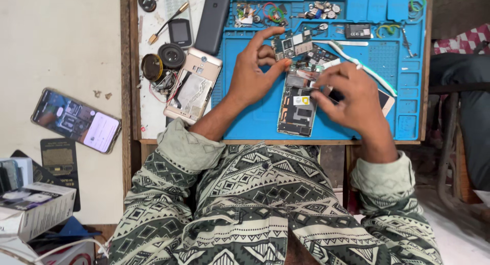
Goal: The person works at a repair bench on a disassembled smartphone, holding the exposed motherboard and manipulating small components and connectors on it with both hands. They lift and reposition the board, peel a small piece from it, and continue working on the board over a blue silicone mat.
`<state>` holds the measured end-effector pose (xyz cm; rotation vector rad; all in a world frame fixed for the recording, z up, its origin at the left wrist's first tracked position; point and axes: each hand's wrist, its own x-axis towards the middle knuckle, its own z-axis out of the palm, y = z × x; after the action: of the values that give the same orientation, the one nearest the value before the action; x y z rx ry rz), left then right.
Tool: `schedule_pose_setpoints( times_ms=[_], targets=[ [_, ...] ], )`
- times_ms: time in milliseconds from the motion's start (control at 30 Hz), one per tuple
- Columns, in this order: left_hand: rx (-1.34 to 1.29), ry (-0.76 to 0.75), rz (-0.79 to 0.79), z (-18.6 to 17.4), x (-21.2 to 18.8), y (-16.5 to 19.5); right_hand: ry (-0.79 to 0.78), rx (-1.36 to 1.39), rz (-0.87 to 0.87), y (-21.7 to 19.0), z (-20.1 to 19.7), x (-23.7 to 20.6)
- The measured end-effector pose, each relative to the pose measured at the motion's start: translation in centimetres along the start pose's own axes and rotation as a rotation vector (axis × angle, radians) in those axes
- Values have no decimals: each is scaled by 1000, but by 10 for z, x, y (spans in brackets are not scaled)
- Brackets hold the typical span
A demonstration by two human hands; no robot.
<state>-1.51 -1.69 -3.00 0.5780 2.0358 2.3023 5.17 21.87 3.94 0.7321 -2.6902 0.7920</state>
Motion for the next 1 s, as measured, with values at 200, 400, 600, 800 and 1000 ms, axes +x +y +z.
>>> schedule_pose_setpoints(
  times_ms=[200, 400, 600, 800, 1000],
  targets=[
    [5, -29, 15, -2, -2, -6, -137, -53, -4, -20, 13, -6],
    [26, -43, -5, 0, -2, -1, -167, -115, -43, -18, 17, -4],
    [50, -105, -28, -2, -1, 8, -191, -58, -36, -23, 16, 7],
    [42, -76, -47, 1, 2, 11, -203, -32, -56, -21, 10, 10],
    [139, -61, -94, 7, 11, 8, -146, -60, -120, -5, 8, 2]
  ],
)
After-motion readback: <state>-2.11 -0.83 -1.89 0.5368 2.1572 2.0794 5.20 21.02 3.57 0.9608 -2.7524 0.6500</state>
